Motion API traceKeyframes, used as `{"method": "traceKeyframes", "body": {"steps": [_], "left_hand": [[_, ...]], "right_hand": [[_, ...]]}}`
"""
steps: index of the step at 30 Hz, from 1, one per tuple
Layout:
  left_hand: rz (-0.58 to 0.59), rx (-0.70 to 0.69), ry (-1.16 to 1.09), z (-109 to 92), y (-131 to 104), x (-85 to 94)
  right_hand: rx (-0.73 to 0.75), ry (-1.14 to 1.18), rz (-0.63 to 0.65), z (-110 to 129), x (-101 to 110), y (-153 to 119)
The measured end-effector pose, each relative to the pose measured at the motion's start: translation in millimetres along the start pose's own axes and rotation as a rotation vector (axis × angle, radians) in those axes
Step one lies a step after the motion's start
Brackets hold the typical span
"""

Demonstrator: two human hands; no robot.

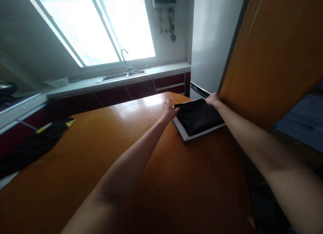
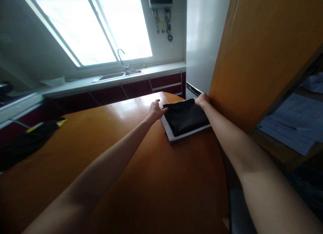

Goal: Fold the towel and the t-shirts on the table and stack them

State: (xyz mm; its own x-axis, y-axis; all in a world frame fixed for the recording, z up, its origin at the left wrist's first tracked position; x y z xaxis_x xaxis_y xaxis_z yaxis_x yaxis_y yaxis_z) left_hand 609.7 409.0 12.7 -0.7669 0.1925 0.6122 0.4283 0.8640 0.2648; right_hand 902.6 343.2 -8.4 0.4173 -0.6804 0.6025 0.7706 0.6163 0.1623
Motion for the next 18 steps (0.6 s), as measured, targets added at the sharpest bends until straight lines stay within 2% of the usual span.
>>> {"method": "traceKeyframes", "body": {"steps": [2,3,5,8,11,15,18], "left_hand": [[-0.011,-0.305,0.272,-27,-5,-4.7],[0.033,-0.427,0.367,-37,-8,-13.0],[0.184,-0.53,0.507,-42,-11,-34.2],[0.355,-0.429,0.625,-24,-6,-55.8],[0.404,-0.338,0.636,-5,1,-62.0],[0.405,-0.329,0.611,2,5,-61.9],[0.408,-0.316,0.546,0,6,-61.1]], "right_hand": [[0.187,-0.184,-0.001,13,-6,-9],[0.295,-0.253,0.031,20,-12,-16],[0.452,-0.37,0.145,27,-30,-31],[0.384,-0.479,0.31,16,-49,-43],[0.335,-0.492,0.377,5,-51,-45],[0.343,-0.49,0.358,8,-32,-46],[0.395,-0.444,0.294,25,-18,-75]]}}
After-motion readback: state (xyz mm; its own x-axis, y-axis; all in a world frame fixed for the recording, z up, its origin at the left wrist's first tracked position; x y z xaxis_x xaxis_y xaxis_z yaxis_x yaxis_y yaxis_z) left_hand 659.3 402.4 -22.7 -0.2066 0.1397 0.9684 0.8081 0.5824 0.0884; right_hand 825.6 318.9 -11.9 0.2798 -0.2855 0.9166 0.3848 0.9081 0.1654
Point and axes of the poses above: each hand's wrist, its own y-axis towards the middle knuckle, its own x-axis out of the back of the hand, z = x × y, the point moved 6 cm from there along y, towards the middle knuckle, and after that the axes turned 3 degrees about -x, right-handed, at the moved point
